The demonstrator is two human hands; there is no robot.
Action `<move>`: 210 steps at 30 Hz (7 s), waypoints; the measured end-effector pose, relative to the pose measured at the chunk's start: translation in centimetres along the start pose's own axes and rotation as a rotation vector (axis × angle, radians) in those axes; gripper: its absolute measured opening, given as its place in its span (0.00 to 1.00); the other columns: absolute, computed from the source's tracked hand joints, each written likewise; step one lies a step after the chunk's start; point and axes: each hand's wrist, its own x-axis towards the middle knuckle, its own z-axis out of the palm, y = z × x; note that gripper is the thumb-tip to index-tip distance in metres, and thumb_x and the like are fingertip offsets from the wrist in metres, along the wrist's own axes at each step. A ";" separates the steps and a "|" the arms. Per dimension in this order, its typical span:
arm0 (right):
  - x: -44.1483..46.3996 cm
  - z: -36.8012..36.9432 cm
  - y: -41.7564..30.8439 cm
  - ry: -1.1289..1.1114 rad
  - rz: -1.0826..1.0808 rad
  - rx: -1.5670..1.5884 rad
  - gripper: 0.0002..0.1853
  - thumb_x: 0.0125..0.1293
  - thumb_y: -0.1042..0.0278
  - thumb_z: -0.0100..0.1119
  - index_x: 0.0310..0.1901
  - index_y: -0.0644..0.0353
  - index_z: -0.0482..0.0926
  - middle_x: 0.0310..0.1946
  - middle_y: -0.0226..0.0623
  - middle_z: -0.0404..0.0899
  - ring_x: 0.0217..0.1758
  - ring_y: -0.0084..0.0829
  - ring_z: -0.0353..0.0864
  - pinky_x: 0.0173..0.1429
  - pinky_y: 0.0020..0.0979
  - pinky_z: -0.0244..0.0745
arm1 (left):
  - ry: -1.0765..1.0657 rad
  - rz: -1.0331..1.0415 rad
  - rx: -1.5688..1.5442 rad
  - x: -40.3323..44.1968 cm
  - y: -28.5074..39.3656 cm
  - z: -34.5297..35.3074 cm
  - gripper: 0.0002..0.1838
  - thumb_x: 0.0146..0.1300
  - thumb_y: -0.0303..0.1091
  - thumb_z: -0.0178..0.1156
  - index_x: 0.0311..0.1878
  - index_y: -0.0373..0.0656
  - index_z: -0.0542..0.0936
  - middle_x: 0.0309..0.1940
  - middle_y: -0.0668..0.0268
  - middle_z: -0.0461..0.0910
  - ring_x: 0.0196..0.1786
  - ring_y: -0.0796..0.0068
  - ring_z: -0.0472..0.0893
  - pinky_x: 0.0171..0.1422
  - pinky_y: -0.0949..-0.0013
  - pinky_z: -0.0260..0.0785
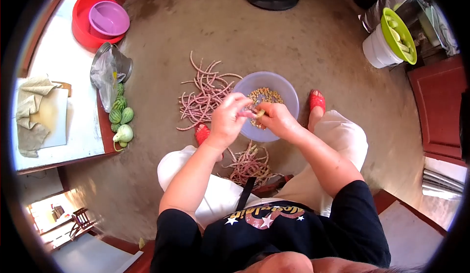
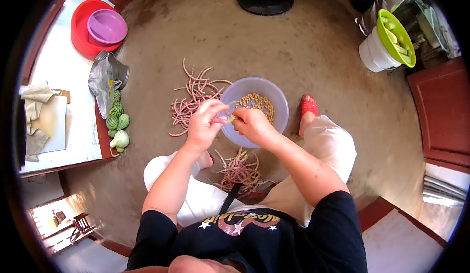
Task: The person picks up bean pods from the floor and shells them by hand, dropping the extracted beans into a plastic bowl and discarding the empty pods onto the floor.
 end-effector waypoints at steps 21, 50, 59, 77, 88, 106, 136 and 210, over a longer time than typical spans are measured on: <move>0.4 -0.9 0.4 0.088 0.025 0.204 0.08 0.58 0.68 0.55 0.32 0.65 0.75 0.24 0.31 0.76 0.25 0.19 0.74 0.30 0.24 0.70 | 0.009 -0.633 -0.343 0.9 1.9 0.9 0.05 0.55 0.28 0.60 0.27 0.41 0.75 0.17 0.74 0.69 0.15 0.88 0.62 0.16 0.82 0.49; 1.1 0.2 1.1 0.023 0.010 0.515 0.08 0.57 0.66 0.58 0.34 0.61 0.75 0.25 0.26 0.76 0.24 0.15 0.71 0.27 0.18 0.66 | -0.019 -0.603 -0.600 0.8 1.0 -0.4 0.05 0.56 0.25 0.58 0.35 0.38 0.76 0.21 0.73 0.69 0.18 0.88 0.64 0.20 0.84 0.54; 1.2 0.4 2.0 0.020 0.048 0.411 0.08 0.59 0.65 0.57 0.33 0.62 0.75 0.21 0.26 0.74 0.22 0.15 0.70 0.25 0.19 0.64 | -0.030 -0.576 -0.471 0.4 0.6 0.1 0.05 0.54 0.24 0.60 0.32 0.40 0.73 0.20 0.75 0.70 0.16 0.89 0.64 0.18 0.83 0.54; 1.0 0.4 1.4 -0.063 -0.008 0.372 0.06 0.57 0.68 0.54 0.30 0.62 0.74 0.20 0.27 0.74 0.23 0.15 0.70 0.26 0.20 0.65 | -0.124 -0.627 -0.477 0.3 0.9 -0.9 0.06 0.53 0.25 0.60 0.29 0.40 0.72 0.18 0.72 0.71 0.17 0.87 0.69 0.18 0.83 0.57; 1.0 0.7 1.2 -0.086 0.044 0.525 0.04 0.58 0.70 0.52 0.29 0.60 0.70 0.19 0.26 0.70 0.20 0.16 0.66 0.24 0.20 0.59 | -0.143 -0.762 -0.918 0.8 0.7 -1.1 0.03 0.58 0.26 0.56 0.32 0.41 0.72 0.17 0.71 0.70 0.18 0.84 0.69 0.19 0.80 0.59; 2.5 -0.6 4.1 -0.027 0.161 0.776 0.03 0.55 0.71 0.55 0.28 0.58 0.71 0.19 0.27 0.71 0.20 0.17 0.68 0.23 0.19 0.62 | -0.057 -0.686 -0.889 1.9 -2.2 2.3 0.03 0.62 0.31 0.51 0.34 0.44 0.74 0.20 0.72 0.71 0.16 0.84 0.66 0.18 0.82 0.56; 2.9 -0.3 4.4 0.026 0.202 0.763 0.05 0.59 0.67 0.56 0.31 0.57 0.72 0.22 0.27 0.73 0.21 0.18 0.70 0.22 0.20 0.64 | 0.038 -0.669 -0.699 2.0 -3.7 3.0 0.04 0.60 0.30 0.54 0.31 0.42 0.72 0.18 0.72 0.69 0.15 0.84 0.64 0.16 0.79 0.53; 2.8 0.8 6.2 -0.066 0.210 0.769 0.05 0.60 0.68 0.57 0.31 0.58 0.75 0.21 0.27 0.73 0.21 0.18 0.69 0.24 0.21 0.64 | 0.138 -0.726 -0.681 2.0 -3.8 1.2 0.02 0.56 0.24 0.53 0.31 0.39 0.70 0.17 0.65 0.72 0.15 0.76 0.72 0.17 0.76 0.66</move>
